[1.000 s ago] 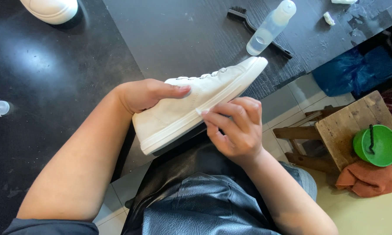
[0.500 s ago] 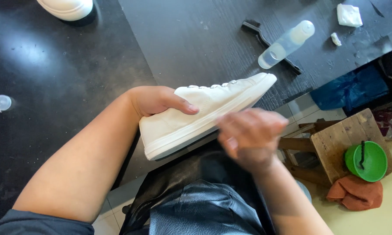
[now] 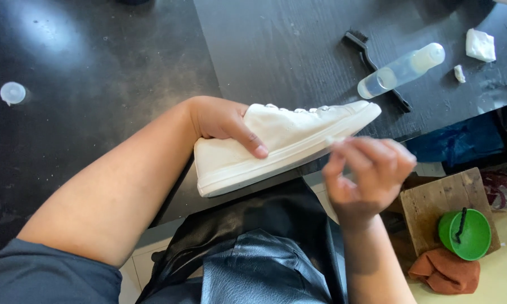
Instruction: The person scrubs a white sneaker with a small brush, focusing on the toe cap and side panels. The person rotates the shoe to access different areas and continues scrubbing the rubber sole edge.
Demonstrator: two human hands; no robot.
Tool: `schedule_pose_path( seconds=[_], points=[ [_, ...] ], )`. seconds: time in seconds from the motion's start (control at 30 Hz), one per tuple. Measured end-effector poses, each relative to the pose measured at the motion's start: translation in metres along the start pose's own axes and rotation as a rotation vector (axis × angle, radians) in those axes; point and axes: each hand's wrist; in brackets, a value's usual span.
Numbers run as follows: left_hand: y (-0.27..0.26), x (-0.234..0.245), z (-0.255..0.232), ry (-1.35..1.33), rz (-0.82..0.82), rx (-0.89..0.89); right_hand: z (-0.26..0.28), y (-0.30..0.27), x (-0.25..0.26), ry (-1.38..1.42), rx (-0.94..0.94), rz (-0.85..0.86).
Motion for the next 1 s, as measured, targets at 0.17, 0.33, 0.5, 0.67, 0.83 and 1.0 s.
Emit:
schedule_pose_path(
  seconds=[0.17, 0.33, 0.5, 0.67, 0.83, 1.0],
  points=[
    [0.008, -0.001, 0.004, 0.057, 0.021, 0.063, 0.037, -0.007, 0.006, 0.110, -0.003, 0.075],
    [0.001, -0.008, -0.002, 0.055, -0.050, 0.098, 0.004, 0.000, 0.005, 0.040, -0.051, -0.002],
    [0.012, -0.007, 0.002, 0.080, -0.032, 0.127, 0.042, -0.009, 0.003, 0.079, 0.046, 0.044],
    [-0.001, -0.007, -0.001, 0.062, -0.093, 0.144, -0.010, -0.005, -0.001, 0.041, 0.022, -0.005],
    [0.009, 0.000, 0.006, 0.047, -0.068, 0.126, 0.041, -0.003, 0.005, 0.123, 0.008, 0.057],
    [0.002, 0.004, -0.003, 0.185, 0.062, 0.226, 0.016, 0.027, 0.013, 0.002, -0.112, 0.083]
  ],
)
Point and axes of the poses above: each hand's wrist, its own y-axis towards the middle knuckle, its own x-axis out of the back of the hand, z = x × y, and after that the axes turned 5 degrees about -y, right-handed
